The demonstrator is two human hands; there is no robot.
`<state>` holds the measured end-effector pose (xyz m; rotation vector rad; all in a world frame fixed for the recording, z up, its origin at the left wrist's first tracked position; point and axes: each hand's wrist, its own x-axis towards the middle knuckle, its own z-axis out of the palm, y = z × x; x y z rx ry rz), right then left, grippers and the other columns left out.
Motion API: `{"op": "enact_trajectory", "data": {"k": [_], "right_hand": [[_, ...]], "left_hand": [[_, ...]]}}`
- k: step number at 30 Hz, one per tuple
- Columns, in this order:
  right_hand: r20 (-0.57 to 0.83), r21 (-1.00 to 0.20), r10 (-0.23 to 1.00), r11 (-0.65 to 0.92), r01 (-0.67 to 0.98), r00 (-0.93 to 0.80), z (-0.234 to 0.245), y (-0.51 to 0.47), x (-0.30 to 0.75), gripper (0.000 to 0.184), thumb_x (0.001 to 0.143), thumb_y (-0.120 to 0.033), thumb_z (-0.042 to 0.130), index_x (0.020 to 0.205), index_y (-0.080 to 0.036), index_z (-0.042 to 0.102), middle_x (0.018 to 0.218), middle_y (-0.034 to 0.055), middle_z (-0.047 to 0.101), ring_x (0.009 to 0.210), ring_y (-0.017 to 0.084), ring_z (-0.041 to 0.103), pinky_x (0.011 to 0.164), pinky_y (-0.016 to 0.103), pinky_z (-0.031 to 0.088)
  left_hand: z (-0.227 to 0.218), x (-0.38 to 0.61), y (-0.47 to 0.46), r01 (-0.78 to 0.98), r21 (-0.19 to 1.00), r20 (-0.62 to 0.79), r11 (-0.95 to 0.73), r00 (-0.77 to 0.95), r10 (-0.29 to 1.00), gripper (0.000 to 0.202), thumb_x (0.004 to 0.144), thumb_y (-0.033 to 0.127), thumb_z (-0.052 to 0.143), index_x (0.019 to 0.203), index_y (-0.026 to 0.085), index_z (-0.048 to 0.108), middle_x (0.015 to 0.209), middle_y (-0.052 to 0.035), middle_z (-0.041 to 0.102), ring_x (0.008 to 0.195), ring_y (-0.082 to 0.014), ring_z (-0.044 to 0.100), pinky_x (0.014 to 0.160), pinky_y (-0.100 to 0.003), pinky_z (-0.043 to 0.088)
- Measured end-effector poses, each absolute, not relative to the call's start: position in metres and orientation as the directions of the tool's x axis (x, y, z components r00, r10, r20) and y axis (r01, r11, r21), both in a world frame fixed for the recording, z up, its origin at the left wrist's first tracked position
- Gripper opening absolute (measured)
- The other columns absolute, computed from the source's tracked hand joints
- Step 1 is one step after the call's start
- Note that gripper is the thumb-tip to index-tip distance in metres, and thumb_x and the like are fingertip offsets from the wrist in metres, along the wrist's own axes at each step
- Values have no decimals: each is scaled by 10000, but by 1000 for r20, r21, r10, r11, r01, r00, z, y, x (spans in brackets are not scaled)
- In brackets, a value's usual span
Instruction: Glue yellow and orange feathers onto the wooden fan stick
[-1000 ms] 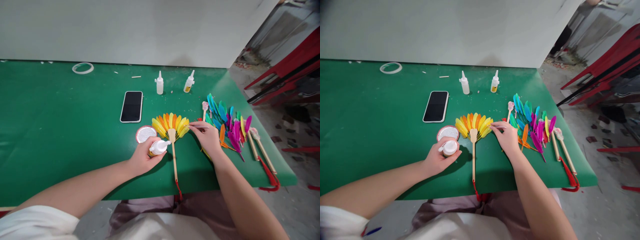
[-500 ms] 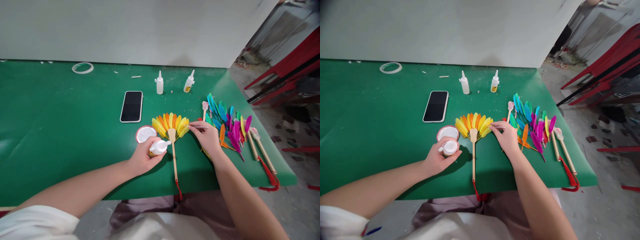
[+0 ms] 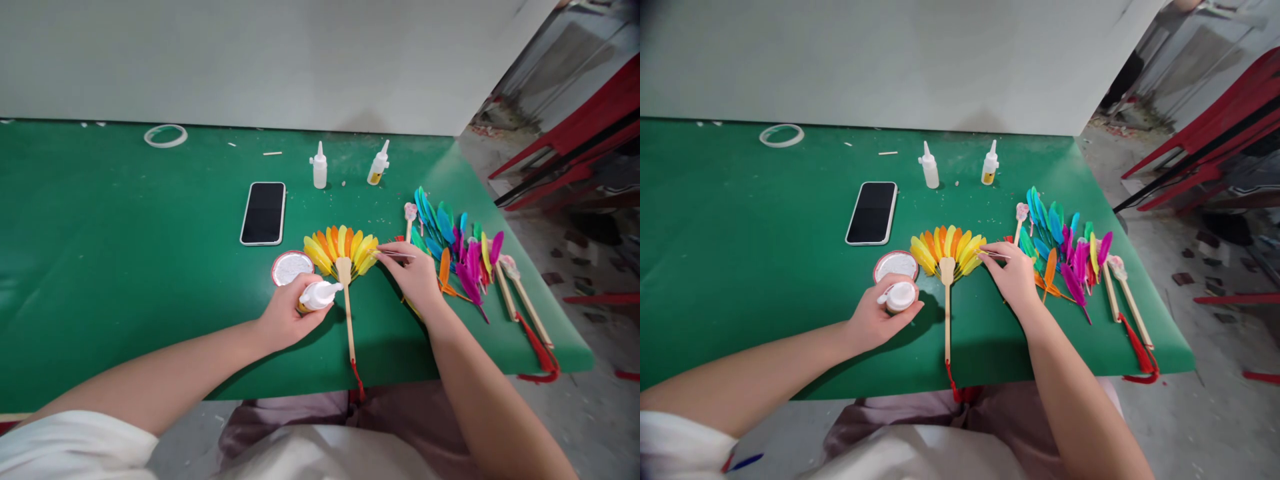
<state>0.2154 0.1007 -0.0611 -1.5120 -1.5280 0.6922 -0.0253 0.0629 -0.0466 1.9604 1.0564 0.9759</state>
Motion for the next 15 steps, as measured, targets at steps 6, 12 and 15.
{"op": "enact_trajectory", "data": {"k": [6,12,15], "right_hand": [[190,-855,977,115,505,99,-61,100,216,163,747,-330,643,841,-208,698,858,49,706,741,188,673,703,332,547],[225,-840,970,144,523,94,-60,100,216,122,740,-301,656,804,-206,698,829,38,701,718,171,665,681,307,544],[227,-843,970,152,517,86,-60,100,216,119,744,-298,651,811,-211,698,837,37,701,727,175,667,686,313,545]], "left_hand": [[-51,-26,64,313,877,239,-364,373,897,196,763,183,582,902,188,444,685,31,530,554,-85,482,528,-209,402],[-43,-29,67,222,881,303,-418,413,859,210,780,196,530,949,197,405,754,3,537,640,-124,519,605,-272,447],[-24,-28,84,294,828,333,-477,425,841,192,830,248,469,1012,190,439,884,-46,564,813,-171,541,722,-327,456]]}}
